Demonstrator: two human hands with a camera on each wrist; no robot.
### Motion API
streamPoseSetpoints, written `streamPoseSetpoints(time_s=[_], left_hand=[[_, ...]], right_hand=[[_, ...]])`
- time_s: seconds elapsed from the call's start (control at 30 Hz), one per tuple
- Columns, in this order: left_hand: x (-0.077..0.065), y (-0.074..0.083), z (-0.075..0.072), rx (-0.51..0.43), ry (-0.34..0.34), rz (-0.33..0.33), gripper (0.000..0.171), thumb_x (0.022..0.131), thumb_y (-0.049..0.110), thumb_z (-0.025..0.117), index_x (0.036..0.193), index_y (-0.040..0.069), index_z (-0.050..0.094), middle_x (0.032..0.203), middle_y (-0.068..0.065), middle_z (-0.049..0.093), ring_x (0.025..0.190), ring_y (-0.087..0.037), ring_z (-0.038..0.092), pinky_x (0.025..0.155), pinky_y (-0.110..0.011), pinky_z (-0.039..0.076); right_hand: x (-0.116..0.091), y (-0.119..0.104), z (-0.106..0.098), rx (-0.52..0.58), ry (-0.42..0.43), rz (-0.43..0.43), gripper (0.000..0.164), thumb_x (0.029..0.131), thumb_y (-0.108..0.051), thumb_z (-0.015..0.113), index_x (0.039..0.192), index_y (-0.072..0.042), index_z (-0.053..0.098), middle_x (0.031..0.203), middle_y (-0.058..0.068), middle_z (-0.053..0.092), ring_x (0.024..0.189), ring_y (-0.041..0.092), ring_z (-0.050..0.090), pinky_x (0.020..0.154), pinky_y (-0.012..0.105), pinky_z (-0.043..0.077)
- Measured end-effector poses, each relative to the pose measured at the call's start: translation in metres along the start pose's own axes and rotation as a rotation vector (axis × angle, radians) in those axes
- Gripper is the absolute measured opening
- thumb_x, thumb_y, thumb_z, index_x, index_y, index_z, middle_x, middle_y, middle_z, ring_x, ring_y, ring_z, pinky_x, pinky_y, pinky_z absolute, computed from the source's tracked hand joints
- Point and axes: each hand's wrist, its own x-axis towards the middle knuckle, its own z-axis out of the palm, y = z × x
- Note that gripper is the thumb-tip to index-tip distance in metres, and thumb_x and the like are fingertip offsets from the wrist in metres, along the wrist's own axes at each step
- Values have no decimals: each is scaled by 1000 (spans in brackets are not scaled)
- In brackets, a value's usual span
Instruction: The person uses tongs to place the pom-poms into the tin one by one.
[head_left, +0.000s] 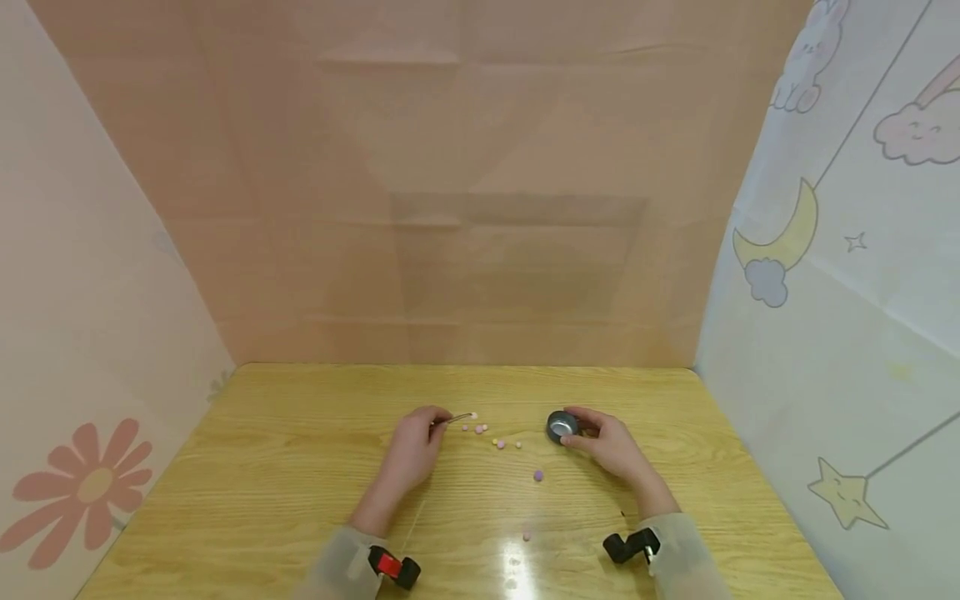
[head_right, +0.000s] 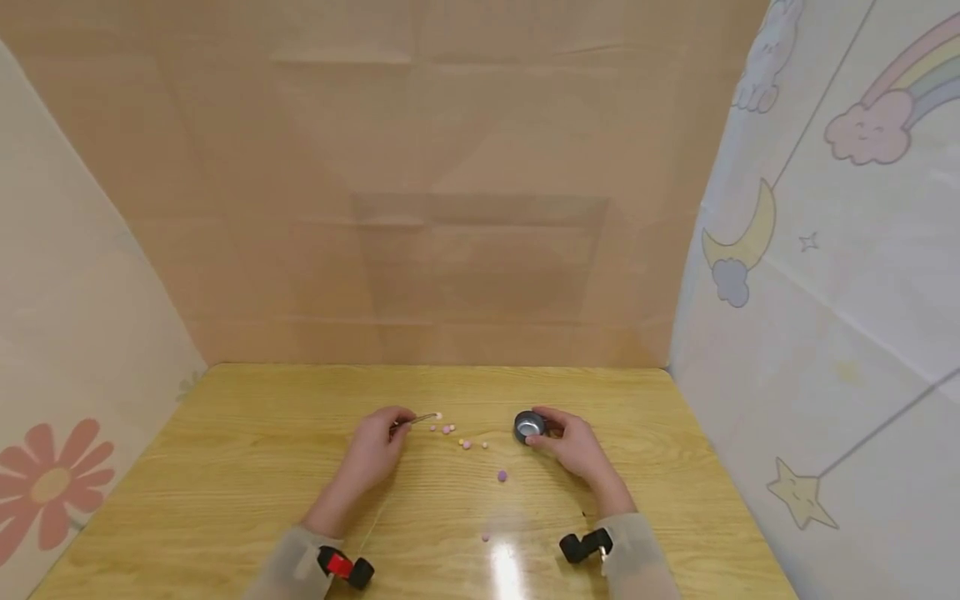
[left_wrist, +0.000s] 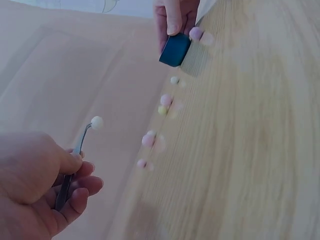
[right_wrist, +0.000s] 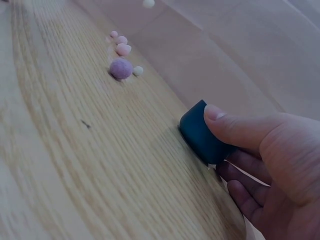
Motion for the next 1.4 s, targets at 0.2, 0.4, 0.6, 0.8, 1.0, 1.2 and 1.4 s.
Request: streamPoseSetpoints(time_s=[0.2, 0.4, 0.6, 0.8, 1.0, 1.2, 1.4], left_hand=[[2, 17, 15, -56, -16, -9, 11, 100, -4, 71, 107, 1, 76, 101, -10, 75, 89, -19, 72, 73, -31, 61], [2, 29, 32, -130, -32, -11, 11, 99, -7, 71, 105, 0, 76, 99, -11, 75, 86, -17, 70, 71, -29, 60], [7, 38, 51, -169, -53, -47, 13, 100, -6, 68, 107, 2, 76, 100, -7, 73, 90, -16, 68, 73, -28, 59], [15, 52, 67, -184, -72, -40, 13, 100, -6, 69, 107, 3, 76, 98, -5, 72, 87, -14, 66, 71, -25, 57], [22, 68, 83, -137, -150, -5, 10, 102, -3, 68, 107, 2, 75, 99, -7, 71, 87, -12, 65, 73, -24, 57], [31, 76, 94, -67, -194, 8, 11, 103, 0, 69, 111, 4, 75, 105, -5, 72, 89, -11, 64, 74, -22, 55], [40, 79, 98, -43, -207, 10, 10, 103, 0, 69, 110, 3, 75, 100, -4, 71, 83, -10, 61, 70, -23, 53]], right_hand=[[0, -3, -1, 9, 6, 13, 62, 96, -26, 85, 150, -5, 62, 144, 18, 64, 127, 33, 64, 106, 50, 52], [0, -3, 0, 4, 2, 17, 62, 96, -26, 85, 149, -4, 62, 144, 18, 65, 128, 35, 64, 107, 51, 52], [1, -3, 0, 14, 6, 14, 61, 96, -24, 84, 149, -4, 62, 146, 19, 63, 128, 35, 64, 107, 51, 52], [2, -2, 0, 18, 12, 8, 60, 95, -23, 85, 149, -6, 63, 145, 17, 64, 127, 34, 65, 108, 51, 52], [0, 1, 3, 30, 21, 14, 60, 95, -24, 86, 148, -6, 64, 144, 15, 66, 127, 32, 66, 107, 51, 52], [-1, 1, 4, 33, 19, 21, 58, 95, -22, 85, 147, -6, 65, 144, 15, 66, 127, 31, 66, 107, 50, 52], [0, -1, 3, 29, 29, 20, 57, 95, -19, 85, 146, -6, 65, 143, 15, 66, 127, 32, 66, 106, 50, 52]])
